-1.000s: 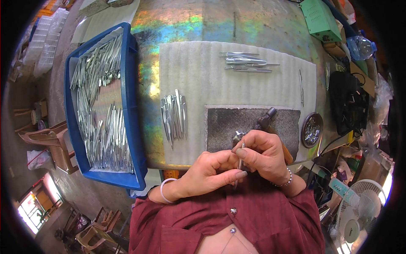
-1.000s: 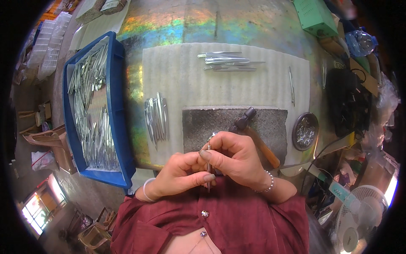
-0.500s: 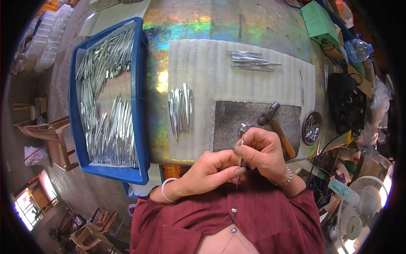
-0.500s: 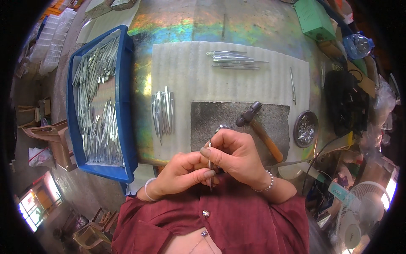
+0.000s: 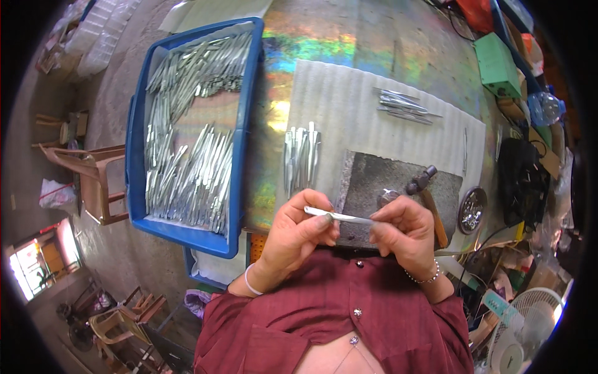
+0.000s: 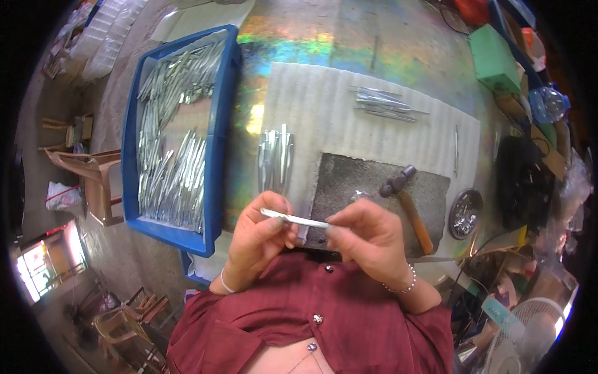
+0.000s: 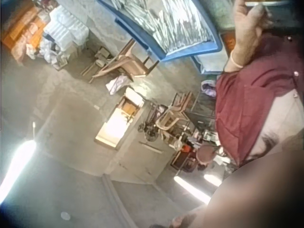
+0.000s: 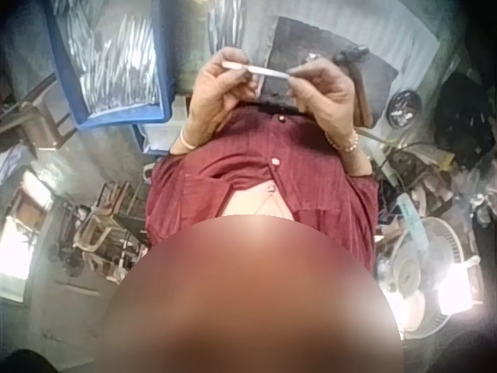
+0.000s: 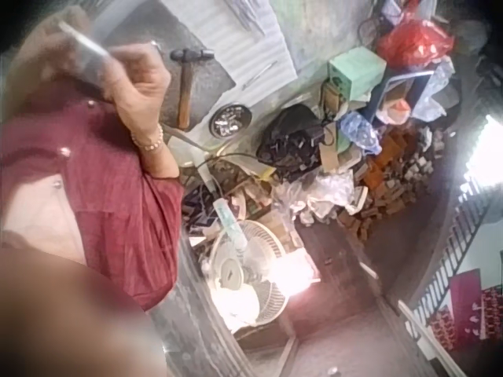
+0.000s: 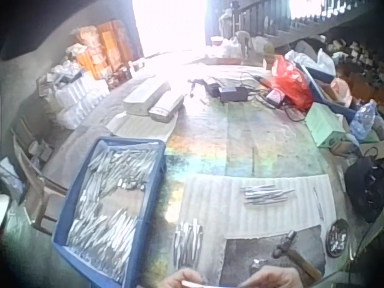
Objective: Stamping markings onto metal rods using a hammer and a punch tool on an anvil.
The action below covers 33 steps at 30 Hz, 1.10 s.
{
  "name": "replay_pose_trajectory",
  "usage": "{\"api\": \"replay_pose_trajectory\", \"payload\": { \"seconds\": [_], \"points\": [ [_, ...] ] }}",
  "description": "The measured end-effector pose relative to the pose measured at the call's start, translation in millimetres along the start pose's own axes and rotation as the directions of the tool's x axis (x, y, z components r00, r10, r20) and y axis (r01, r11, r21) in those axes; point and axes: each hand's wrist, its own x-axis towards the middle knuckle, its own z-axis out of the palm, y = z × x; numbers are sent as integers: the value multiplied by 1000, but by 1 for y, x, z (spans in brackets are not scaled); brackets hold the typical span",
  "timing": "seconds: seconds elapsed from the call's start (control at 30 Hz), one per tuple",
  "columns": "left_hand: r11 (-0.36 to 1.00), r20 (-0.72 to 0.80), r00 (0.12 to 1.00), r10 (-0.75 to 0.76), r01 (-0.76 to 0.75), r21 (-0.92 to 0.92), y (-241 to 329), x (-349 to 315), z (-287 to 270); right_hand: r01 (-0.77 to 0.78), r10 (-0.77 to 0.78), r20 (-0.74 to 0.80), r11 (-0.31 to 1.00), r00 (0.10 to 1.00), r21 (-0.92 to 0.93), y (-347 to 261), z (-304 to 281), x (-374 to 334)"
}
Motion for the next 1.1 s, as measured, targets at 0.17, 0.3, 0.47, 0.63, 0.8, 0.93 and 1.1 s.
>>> {"api": "replay_pose_trajectory", "payload": {
  "seconds": [0.17,0.3,0.47,0.63,0.8,0.93,1.1],
  "points": [
    [940,-52,943,327,-320,119,16,1,5,-32,74,293,989,953,-145,2,3,1],
    [447,-37,792,610,-306,841,39,13,6,169,-81,187,833,979,-526,-6,-6,-1],
    [-282,284,703,652,-122,952,31,63,-14,251,-195,158,771,968,-586,-4,-17,-12],
    [-438,265,724,637,57,897,17,85,-18,349,-254,240,708,937,-613,0,-27,-14],
    [-456,224,722,655,141,879,20,88,-4,350,-331,160,660,930,-665,-11,-47,-21],
    [-320,286,759,585,-108,941,32,111,38,252,-471,-21,510,882,-822,-9,-72,-31],
    [-412,407,826,390,-239,879,27,214,57,122,-488,-37,290,872,-949,1,-83,-37]
  ]
}}
